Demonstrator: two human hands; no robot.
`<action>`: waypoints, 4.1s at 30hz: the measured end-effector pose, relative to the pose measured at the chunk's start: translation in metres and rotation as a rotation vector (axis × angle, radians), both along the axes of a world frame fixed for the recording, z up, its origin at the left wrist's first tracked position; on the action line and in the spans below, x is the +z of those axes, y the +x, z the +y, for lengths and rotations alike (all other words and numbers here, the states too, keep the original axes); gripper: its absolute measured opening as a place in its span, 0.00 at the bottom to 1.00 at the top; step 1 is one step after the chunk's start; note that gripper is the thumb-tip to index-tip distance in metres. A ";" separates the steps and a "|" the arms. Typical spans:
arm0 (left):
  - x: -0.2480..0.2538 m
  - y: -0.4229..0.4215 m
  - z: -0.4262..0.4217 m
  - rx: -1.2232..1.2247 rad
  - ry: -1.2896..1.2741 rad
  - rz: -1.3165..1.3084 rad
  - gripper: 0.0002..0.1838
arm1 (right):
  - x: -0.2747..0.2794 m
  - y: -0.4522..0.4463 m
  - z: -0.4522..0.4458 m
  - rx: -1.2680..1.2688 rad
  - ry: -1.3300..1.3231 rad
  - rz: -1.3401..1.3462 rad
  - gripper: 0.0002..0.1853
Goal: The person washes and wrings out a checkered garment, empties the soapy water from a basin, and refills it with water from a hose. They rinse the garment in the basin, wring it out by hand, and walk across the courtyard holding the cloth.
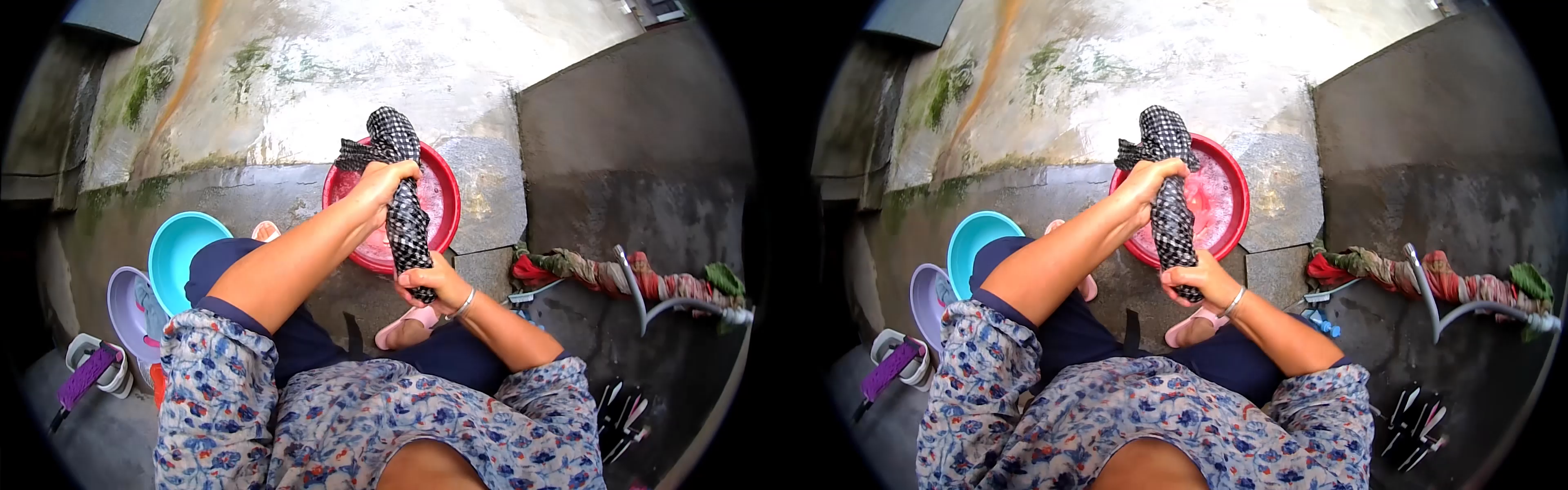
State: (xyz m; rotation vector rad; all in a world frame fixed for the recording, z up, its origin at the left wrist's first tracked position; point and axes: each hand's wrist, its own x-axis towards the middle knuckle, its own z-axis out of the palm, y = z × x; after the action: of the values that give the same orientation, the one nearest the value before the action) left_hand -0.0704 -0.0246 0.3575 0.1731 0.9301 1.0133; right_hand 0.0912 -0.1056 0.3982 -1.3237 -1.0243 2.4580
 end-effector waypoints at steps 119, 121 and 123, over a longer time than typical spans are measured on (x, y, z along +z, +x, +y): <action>-0.027 0.028 -0.040 -0.930 0.678 0.469 0.14 | -0.048 0.009 0.089 -0.150 1.004 -0.492 0.17; 0.004 0.003 -0.061 -0.660 1.518 0.624 0.15 | -0.028 0.010 0.081 -0.236 0.670 -0.228 0.15; 0.035 0.003 -0.072 -0.773 1.191 0.425 0.15 | 0.001 0.009 0.071 -0.232 0.509 -0.125 0.14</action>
State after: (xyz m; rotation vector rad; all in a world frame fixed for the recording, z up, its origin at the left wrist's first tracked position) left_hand -0.0670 -0.0968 0.3920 1.6598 0.4244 0.6725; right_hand 0.0998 -0.0342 0.3997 -1.3364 -1.3249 1.8021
